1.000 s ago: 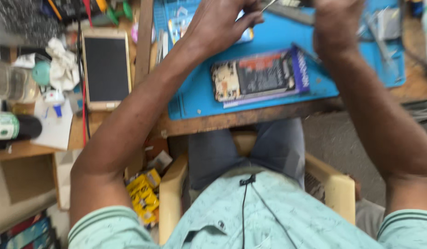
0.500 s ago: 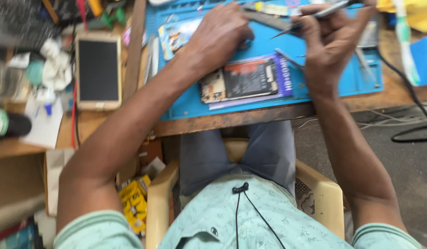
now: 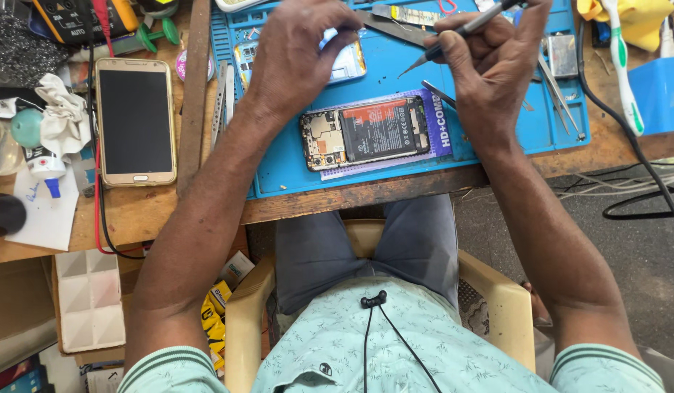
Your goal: The person pries the battery out of a disassembled smartphone on a blue repair mat using a pry tool, working it loose from the phone frame. They then handle the reassembled phone, press its power button, and plug in a charging cable to test it.
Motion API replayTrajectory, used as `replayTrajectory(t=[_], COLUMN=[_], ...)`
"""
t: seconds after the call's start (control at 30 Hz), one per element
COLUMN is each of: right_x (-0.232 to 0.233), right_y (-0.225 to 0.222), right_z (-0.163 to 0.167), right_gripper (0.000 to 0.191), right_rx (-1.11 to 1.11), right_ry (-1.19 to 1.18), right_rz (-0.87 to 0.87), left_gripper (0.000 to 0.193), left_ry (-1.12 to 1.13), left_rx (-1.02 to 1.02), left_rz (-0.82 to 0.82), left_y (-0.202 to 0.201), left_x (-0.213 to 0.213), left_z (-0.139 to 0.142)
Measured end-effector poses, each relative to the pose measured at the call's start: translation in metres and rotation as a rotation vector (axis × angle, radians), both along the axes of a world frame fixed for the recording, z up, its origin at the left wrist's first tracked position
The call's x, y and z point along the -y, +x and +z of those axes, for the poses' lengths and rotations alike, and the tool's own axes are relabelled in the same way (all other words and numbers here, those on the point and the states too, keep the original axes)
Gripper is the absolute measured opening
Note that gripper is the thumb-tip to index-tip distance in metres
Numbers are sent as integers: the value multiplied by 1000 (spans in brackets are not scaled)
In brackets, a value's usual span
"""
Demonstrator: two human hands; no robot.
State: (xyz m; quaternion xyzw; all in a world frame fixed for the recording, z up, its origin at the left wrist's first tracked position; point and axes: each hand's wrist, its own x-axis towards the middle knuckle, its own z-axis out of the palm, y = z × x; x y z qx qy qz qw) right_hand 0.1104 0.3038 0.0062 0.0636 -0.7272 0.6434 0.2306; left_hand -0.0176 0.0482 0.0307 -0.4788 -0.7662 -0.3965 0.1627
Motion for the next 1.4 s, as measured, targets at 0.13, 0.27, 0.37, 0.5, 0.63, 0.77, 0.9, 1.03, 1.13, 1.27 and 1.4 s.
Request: replayTrajectory(t=[0.13, 0.27, 0.37, 0.5, 0.63, 0.77, 0.9, 1.03, 1.13, 1.27, 1.4], right_x=[5, 9, 9, 6, 4, 4, 4, 3, 2, 4, 8], right_y=[0, 0, 2, 5, 8, 9, 10, 9, 8, 7, 10], right_z=[11, 18, 17, 14, 8, 1, -4, -6, -7, -9, -7], right_gripper=[82, 69, 68, 70, 73, 72, 73, 75, 75, 77, 78], right_rx=[66, 37, 22, -15, -110, -167, -191, -227, -237, -246, -294], right_ry=[-191, -228, -221, -178, -59, 43, 108, 187, 199, 154, 232], right_rz=[-49, -60, -60, -64, -45, -28, -14, -10, -9, -6, 9], left_gripper=[13, 17, 16, 14, 14, 17, 19, 18, 18, 18, 20], left_ry=[-35, -76, -66, -61, -75, -78, -65, -68, -64, -48, -35], left_rx=[109, 200, 184, 212, 197, 192, 174, 178, 174, 169, 111], left_rz=[-97, -116, -101, -43, 18, 31, 21, 26, 20, 14, 20], left_y=[12, 24, 29, 34, 37, 35, 35, 34, 32, 32, 34], left_x=[-17, -34, -40, -41, -40, -39, -38, -39, -39, -37, -37], left_z=[-3, -5, -5, -3, 0, 1, -2, -3, -4, -6, -9])
